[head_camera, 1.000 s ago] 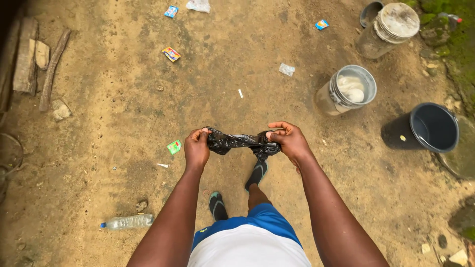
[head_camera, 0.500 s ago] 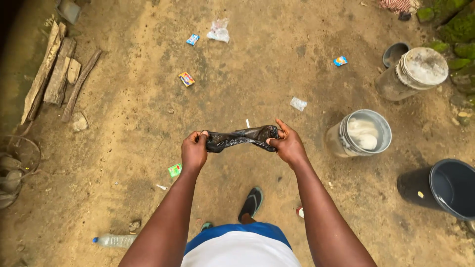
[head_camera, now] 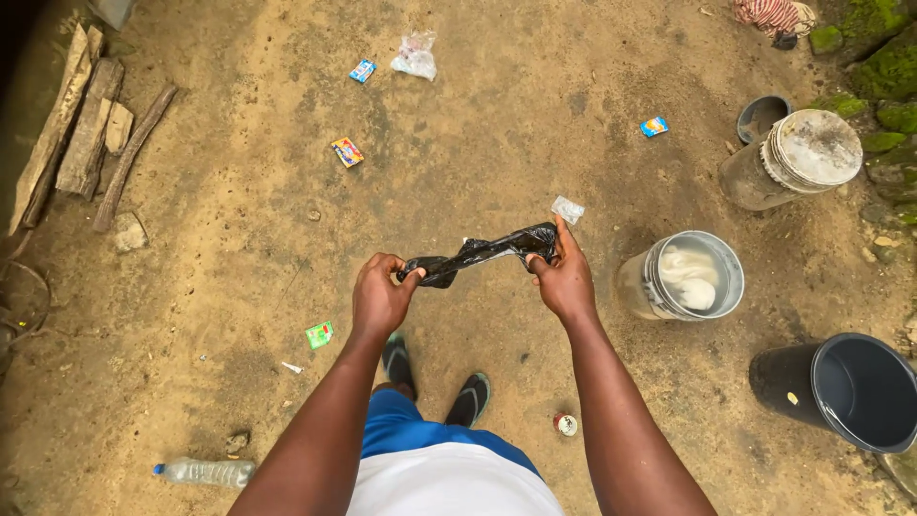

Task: Walk around an outdoor yard inspecting and handling various items of trash and plastic bags.

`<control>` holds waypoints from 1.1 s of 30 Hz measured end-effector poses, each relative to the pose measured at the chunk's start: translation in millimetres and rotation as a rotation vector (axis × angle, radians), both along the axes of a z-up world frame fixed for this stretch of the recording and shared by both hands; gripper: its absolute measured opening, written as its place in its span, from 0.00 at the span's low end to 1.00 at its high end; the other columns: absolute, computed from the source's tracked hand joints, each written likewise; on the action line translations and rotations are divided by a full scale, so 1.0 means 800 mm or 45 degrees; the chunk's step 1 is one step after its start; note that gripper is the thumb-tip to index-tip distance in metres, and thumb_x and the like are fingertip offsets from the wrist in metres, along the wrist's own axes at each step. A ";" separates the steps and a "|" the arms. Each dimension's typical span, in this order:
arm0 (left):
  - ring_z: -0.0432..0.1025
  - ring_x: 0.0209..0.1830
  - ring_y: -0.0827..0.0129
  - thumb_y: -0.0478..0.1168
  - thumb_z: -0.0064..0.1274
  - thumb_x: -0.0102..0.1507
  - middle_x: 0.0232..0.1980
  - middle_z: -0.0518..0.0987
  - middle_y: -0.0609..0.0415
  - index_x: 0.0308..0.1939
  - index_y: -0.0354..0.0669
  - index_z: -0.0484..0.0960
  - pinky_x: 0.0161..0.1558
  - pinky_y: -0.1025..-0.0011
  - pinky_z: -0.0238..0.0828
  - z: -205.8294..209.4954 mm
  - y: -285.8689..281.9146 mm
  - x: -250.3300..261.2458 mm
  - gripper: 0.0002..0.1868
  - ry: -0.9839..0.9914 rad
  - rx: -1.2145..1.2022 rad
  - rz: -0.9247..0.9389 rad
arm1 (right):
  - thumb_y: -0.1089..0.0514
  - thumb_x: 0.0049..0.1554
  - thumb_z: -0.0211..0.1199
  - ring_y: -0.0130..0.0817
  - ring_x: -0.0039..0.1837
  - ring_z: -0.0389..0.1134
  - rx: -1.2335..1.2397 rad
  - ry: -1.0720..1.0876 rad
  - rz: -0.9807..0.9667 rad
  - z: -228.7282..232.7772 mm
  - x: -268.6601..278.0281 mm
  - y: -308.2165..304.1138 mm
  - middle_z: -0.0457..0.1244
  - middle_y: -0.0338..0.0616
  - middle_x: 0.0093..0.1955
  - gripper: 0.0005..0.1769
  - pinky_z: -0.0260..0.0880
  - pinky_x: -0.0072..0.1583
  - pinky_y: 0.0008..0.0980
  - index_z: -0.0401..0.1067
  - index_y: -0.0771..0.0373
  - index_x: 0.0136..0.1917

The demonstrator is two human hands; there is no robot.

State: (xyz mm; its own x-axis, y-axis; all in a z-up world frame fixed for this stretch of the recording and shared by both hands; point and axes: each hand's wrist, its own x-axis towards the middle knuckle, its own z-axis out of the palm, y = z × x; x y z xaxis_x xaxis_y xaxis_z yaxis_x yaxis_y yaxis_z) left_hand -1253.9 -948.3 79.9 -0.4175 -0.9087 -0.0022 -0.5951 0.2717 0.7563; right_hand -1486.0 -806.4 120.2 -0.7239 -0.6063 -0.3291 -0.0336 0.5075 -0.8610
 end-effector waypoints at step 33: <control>0.80 0.41 0.50 0.44 0.64 0.57 0.41 0.85 0.41 0.74 0.42 0.68 0.49 0.56 0.75 0.000 -0.377 -0.072 0.41 -0.154 0.225 0.120 | 0.67 0.61 0.56 0.43 0.75 0.64 0.205 0.333 0.141 0.008 -0.051 -0.356 0.61 0.53 0.74 0.39 0.62 0.72 0.38 0.52 0.46 0.81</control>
State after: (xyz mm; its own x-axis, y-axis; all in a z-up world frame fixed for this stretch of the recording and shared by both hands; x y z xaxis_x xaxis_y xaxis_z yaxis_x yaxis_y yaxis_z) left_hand -1311.6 -1249.9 79.9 -0.3178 -0.9247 -0.2095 -0.7005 0.0801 0.7091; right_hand -1526.6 -1091.4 126.8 -0.7291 -0.6414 -0.2386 -0.3057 0.6172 -0.7250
